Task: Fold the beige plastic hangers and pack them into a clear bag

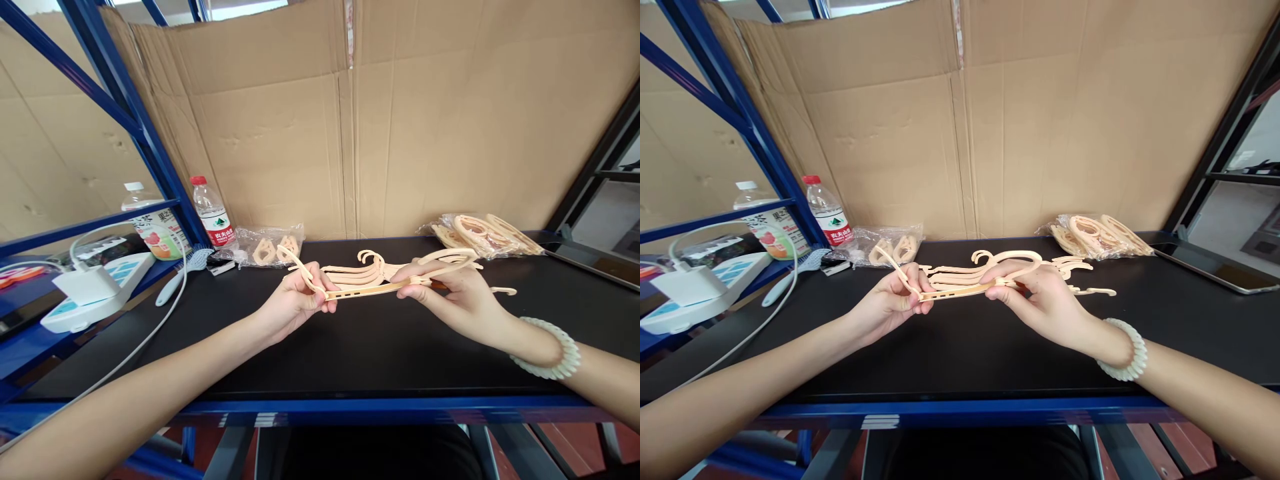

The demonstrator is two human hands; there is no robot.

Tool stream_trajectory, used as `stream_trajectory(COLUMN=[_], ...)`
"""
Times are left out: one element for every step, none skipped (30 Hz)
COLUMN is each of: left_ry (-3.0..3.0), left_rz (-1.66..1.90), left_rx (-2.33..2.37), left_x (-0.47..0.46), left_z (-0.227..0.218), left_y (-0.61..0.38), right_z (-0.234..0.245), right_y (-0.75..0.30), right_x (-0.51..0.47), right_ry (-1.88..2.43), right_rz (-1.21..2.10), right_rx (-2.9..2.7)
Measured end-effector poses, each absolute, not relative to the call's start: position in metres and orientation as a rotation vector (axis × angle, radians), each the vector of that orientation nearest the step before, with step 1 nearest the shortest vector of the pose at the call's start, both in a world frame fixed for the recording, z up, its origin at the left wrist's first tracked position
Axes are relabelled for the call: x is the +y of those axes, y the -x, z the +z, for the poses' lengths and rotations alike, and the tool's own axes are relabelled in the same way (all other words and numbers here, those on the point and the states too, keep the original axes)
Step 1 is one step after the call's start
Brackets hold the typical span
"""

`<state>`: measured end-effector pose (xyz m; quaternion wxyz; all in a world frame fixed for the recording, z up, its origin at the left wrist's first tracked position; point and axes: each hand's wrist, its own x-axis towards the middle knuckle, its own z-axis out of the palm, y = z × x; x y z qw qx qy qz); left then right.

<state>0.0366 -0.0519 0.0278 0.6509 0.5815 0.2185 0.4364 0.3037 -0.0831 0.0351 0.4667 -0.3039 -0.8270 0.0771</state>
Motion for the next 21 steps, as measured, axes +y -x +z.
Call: stream_trajectory(left_ry=[-1.316,-1.311,-1.307,-1.304,-1.301,-1.299,-1.297,-1.296,-1.298,-1.300,-1.301,-1.302,-1.301,-1.301,-1.302,-1.305,-1.311,-1.319,-1.331,-1.344,-1.354], left_rz=[1.008,1.025,1.042,1.058,1.072,1.084,1.095,1.104,1.113,1.122,1.131,1.138,1.144,1.150,1.157,1.163,1.172,1.182,1.186,1.179,1.159], left_rx=[0.503,0.508,0.514,0.521,0.527,0.532,0.539,0.546,0.552,0.557,0.564,0.571,0.579,0.587,0.594,0.598,0.595,0.588,0.579,0.567,0.553], left_x=[-0.052,-0.051,-0.051,-0.052,-0.052,-0.053,-0.053,-0.053,-0.054,-0.054,-0.054,-0.055,-0.055,-0.055,-0.055,-0.056,-0.056,-0.056,-0.056,-0.055,-0.055], left_z=[0.028,0.028,0.028,0.028,0.028,0.028,0.028,0.028,0.027,0.027,0.026,0.025,0.025,0.024,0.024,0.023,0.023,0.023,0.023,0.023,0.023], left_y=[-0.037,-0.037,-0.037,-0.037,-0.037,-0.038,-0.038,-0.038,-0.039,-0.039,-0.039,-0.039,-0.039,-0.040,-0.040,-0.040,-0.040,-0.040,-0.040,-0.039,-0.039], right_z=[0.034,0.034,0.033,0.033,0.033,0.033,0.033,0.033,0.033,0.033,0.033,0.033,0.033,0.032,0.033,0.033,0.033,0.034,0.034,0.035,0.036], right_y=[-0.303,-0.302,-0.301,-0.299,-0.298,-0.297,-0.296,-0.295,-0.295,-0.294,-0.293,-0.293,-0.292,-0.291,-0.290,-0.290,-0.289,-0.288,-0.288,-0.287,-0.287], right_x=[-0.083,-0.084,-0.084,-0.085,-0.086,-0.087,-0.088,-0.088,-0.088,-0.088,-0.088,-0.087,-0.087,-0.086,-0.086,-0.085,-0.085,-0.086,-0.086,-0.088,-0.089], right_ry=[0.744,0.738,0.727,0.714,0.706,0.708,0.721,0.739,0.759,0.775,0.785,0.790,0.790,0.788,0.786,0.783,0.782,0.781,0.780,0.776,0.770], right_rz=[0.178,0.163,0.147,0.135,0.129,0.131,0.146,0.172,0.206,0.239,0.268,0.290,0.303,0.310,0.316,0.322,0.329,0.332,0.332,0.329,0.325], right_rx=[-2.034,-2.036,-2.036,-2.034,-2.028,-2.016,-2.001,-1.980,-1.956,-1.930,-1.904,-1.882,-1.865,-1.855,-1.852,-1.853,-1.857,-1.859,-1.860,-1.861,-1.864])
